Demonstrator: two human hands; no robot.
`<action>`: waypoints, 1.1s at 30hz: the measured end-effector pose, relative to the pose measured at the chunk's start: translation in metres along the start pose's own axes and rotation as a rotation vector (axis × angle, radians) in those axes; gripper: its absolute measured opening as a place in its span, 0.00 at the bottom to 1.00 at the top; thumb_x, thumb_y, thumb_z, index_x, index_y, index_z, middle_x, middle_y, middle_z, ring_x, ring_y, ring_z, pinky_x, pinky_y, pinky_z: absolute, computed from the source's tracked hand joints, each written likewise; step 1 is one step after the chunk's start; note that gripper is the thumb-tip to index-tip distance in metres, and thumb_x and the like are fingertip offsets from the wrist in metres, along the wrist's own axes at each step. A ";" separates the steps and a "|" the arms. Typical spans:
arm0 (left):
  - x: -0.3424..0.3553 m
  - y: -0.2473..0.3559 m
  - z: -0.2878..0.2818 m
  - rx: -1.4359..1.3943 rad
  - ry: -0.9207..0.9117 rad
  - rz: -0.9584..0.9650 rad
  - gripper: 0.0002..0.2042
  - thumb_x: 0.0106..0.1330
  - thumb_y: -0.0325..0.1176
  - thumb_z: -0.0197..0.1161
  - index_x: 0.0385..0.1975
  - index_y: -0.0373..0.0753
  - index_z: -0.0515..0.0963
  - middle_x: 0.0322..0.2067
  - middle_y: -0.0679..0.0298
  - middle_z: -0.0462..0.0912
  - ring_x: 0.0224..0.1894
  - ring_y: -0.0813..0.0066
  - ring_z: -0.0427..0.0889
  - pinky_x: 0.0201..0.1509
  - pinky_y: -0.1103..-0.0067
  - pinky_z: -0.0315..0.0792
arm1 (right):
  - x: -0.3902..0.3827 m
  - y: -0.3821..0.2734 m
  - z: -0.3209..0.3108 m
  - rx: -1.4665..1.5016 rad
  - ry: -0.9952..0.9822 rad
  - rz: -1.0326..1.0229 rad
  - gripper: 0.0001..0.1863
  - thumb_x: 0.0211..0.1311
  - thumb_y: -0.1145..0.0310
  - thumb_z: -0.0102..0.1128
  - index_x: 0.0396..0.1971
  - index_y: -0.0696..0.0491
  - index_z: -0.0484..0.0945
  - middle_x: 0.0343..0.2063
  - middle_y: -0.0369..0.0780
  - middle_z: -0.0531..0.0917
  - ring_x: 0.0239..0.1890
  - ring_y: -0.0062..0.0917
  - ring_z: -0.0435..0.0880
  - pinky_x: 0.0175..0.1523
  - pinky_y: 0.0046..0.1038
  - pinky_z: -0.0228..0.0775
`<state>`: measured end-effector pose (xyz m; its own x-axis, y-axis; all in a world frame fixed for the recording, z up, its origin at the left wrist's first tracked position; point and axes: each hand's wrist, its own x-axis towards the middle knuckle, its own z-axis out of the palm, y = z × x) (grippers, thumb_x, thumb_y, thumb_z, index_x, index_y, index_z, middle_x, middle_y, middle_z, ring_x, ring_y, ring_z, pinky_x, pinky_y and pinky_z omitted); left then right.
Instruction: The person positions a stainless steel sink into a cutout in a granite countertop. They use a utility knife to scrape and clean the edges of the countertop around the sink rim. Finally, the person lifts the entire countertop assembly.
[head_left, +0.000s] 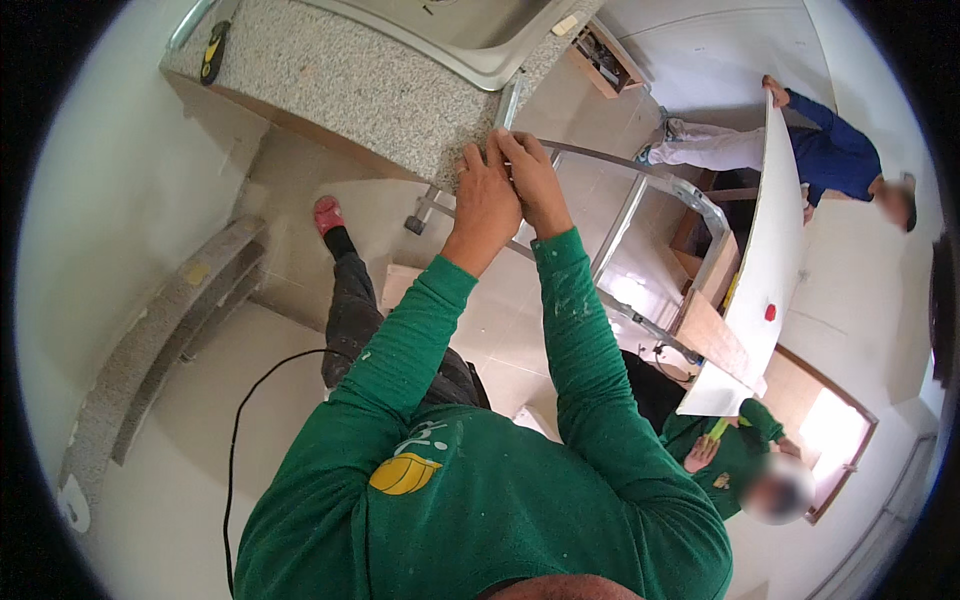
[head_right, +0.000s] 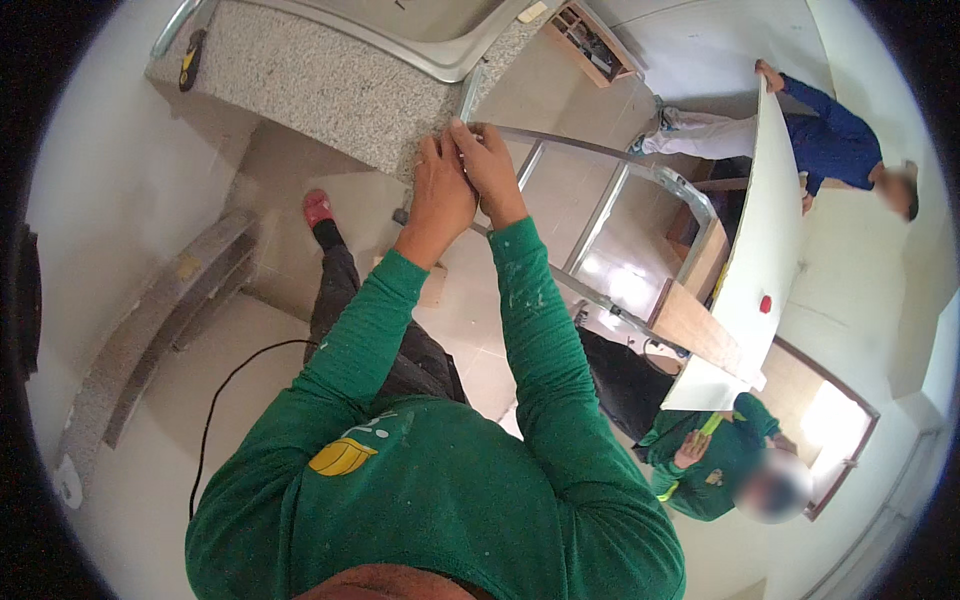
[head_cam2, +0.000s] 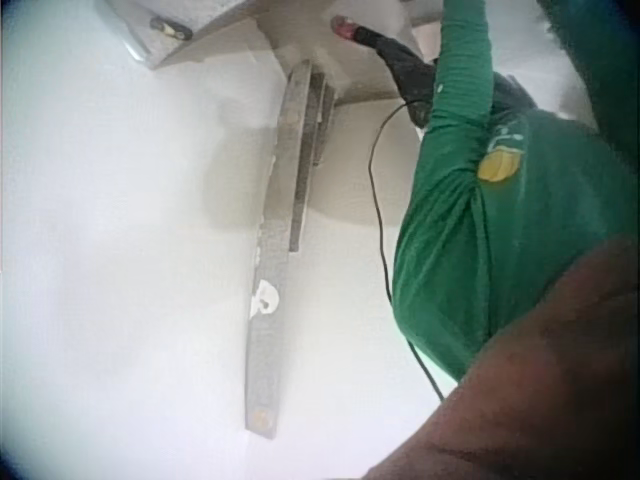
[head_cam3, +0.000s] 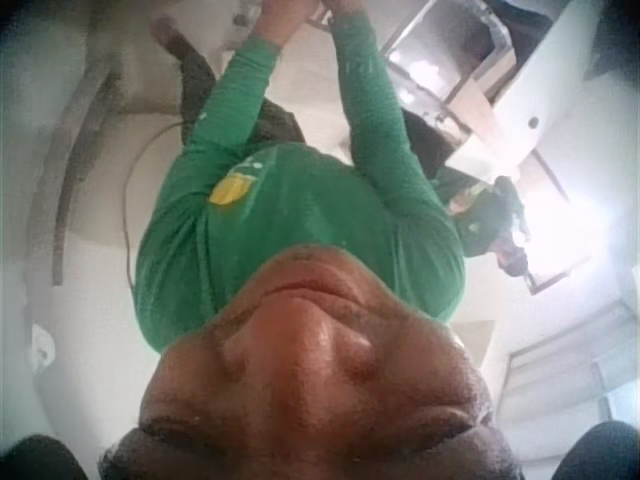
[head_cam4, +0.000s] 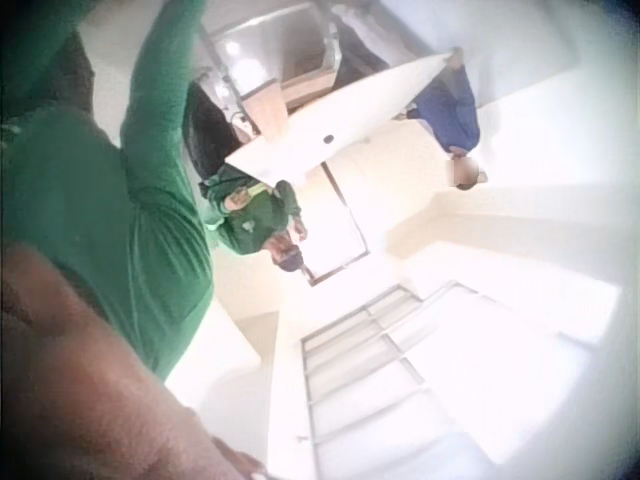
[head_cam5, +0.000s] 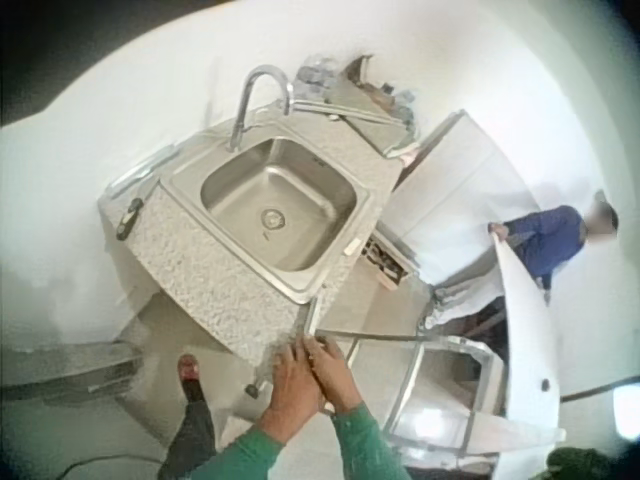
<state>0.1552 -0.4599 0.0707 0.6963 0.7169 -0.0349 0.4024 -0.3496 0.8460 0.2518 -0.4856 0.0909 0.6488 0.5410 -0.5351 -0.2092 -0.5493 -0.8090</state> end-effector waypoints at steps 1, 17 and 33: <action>0.002 -0.001 0.002 0.046 -0.006 0.079 0.34 0.64 0.26 0.64 0.70 0.29 0.61 0.60 0.41 0.69 0.60 0.35 0.69 0.64 0.46 0.65 | 0.004 -0.003 0.000 0.012 0.009 0.026 0.31 0.76 0.48 0.60 0.61 0.62 0.75 0.47 0.45 0.84 0.45 0.29 0.82 0.52 0.32 0.76; 0.063 -0.051 -0.169 0.127 0.266 -0.101 0.15 0.76 0.35 0.59 0.56 0.37 0.83 0.47 0.47 0.88 0.48 0.51 0.88 0.54 0.62 0.80 | 0.009 0.064 0.006 -0.489 0.265 -0.331 0.21 0.81 0.55 0.48 0.53 0.59 0.72 0.32 0.63 0.84 0.36 0.65 0.83 0.37 0.61 0.73; 0.325 0.005 0.070 0.622 -0.002 0.629 0.17 0.70 0.42 0.62 0.43 0.32 0.86 0.49 0.42 0.84 0.51 0.43 0.83 0.56 0.54 0.76 | 0.020 0.077 0.024 -0.638 0.474 -0.449 0.14 0.73 0.69 0.49 0.52 0.60 0.72 0.33 0.57 0.86 0.36 0.57 0.87 0.40 0.56 0.79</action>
<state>0.4250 -0.2711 0.0258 0.8983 0.2803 0.3383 0.1943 -0.9441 0.2662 0.2308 -0.5022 0.0120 0.8340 0.5476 0.0674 0.4878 -0.6747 -0.5539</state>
